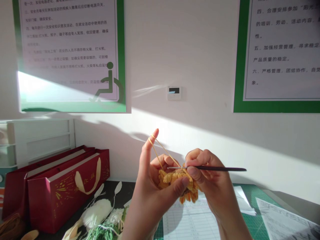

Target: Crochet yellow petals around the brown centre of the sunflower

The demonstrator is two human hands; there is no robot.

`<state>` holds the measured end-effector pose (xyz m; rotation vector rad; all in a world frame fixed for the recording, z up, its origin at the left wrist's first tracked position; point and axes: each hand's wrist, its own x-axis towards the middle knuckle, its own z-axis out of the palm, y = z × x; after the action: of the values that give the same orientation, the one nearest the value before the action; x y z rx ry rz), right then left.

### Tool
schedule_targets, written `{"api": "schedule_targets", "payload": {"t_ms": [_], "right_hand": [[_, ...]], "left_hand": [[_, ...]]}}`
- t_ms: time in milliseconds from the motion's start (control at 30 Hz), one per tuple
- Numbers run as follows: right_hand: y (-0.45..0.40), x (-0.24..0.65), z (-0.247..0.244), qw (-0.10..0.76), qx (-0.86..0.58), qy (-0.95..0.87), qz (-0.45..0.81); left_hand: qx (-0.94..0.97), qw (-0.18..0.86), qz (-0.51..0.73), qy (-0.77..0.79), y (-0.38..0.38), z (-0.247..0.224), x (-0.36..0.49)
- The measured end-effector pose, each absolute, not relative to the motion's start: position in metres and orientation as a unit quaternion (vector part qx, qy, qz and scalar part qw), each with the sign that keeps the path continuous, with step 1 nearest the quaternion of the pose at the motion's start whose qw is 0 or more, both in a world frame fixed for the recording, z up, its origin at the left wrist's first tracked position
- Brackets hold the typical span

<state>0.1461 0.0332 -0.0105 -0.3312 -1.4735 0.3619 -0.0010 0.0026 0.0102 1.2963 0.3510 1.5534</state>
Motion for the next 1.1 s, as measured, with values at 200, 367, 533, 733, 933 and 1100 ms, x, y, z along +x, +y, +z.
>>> {"api": "schedule_targets", "payload": {"t_ms": [200,367,533,733,933,1100], "right_hand": [[0.036,0.146,-0.017,0.691,-0.116,-0.662,-0.266],[0.046,0.143,-0.02,0.746,-0.042,-0.649,-0.143],[0.048,0.141,-0.016,0.748,-0.009,-0.63,0.209],[0.043,0.143,-0.017,0.738,-0.012,-0.623,0.261],[0.039,0.137,-0.014,0.758,-0.035,-0.62,0.2],[0.034,0.133,-0.018,0.776,-0.086,-0.621,-0.068]], "left_hand": [[0.498,0.516,0.672,0.185,0.002,0.012,0.002],[0.489,0.618,0.595,0.161,0.014,0.013,-0.008],[0.525,0.598,0.591,0.129,0.017,0.012,-0.013],[0.549,0.587,0.582,0.121,0.011,0.013,-0.013],[0.54,0.572,0.604,0.128,0.007,0.015,-0.012],[0.507,0.55,0.645,0.153,0.004,0.014,-0.005]]}}
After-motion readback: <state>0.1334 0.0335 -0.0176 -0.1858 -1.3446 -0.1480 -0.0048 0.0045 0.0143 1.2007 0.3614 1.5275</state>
